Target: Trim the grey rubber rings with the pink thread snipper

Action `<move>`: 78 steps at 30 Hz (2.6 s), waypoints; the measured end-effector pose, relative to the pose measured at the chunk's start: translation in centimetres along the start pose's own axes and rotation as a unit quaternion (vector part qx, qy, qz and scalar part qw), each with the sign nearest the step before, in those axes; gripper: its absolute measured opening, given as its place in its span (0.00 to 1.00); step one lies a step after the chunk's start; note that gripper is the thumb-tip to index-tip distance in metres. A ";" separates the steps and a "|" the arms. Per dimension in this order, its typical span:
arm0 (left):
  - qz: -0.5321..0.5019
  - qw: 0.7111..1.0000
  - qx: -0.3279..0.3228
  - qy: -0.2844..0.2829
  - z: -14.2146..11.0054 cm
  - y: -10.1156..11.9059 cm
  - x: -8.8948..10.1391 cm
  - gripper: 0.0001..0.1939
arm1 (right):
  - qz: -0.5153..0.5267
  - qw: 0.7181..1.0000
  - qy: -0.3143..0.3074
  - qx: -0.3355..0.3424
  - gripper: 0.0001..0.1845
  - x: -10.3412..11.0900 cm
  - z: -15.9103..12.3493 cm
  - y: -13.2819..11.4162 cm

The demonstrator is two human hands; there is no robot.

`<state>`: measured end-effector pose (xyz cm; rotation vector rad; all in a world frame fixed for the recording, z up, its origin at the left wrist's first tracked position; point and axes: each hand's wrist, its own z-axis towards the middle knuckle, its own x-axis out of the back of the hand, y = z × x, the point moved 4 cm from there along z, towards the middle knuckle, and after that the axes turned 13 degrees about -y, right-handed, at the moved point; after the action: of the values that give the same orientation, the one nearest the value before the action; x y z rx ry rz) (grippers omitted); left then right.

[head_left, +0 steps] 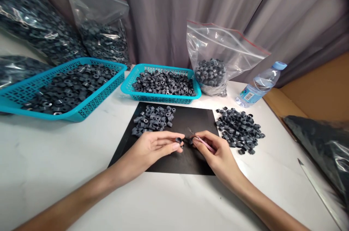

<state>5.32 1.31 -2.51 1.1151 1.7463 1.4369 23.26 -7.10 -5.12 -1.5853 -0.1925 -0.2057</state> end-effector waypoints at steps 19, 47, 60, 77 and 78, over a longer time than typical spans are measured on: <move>-0.010 1.000 -0.013 -0.001 0.1 -0.3 -0.3 0.13 | -0.047 0.999 -0.005 0.017 0.14 0.0 -0.3 -0.4; -0.048 0.999 -0.013 -0.001 -0.2 0.1 -0.6 0.14 | -0.136 0.979 -0.050 0.143 0.15 0.5 -0.9 -2.3; -0.007 1.000 -0.021 0.012 -0.2 0.5 -0.7 0.14 | -0.154 0.976 -0.048 0.148 0.15 0.4 -1.0 -2.2; 0.012 0.999 -0.030 0.028 -0.2 0.6 -0.6 0.12 | -0.169 0.972 -0.050 0.153 0.15 0.4 -1.0 -2.3; 0.012 0.999 -0.031 0.028 -0.1 0.6 -0.6 0.12 | -0.170 0.972 -0.049 0.154 0.15 0.4 -1.0 -2.3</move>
<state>5.60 0.76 -1.91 1.0757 1.7189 1.5401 23.04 -8.06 -2.74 -1.2451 -0.5497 -0.3471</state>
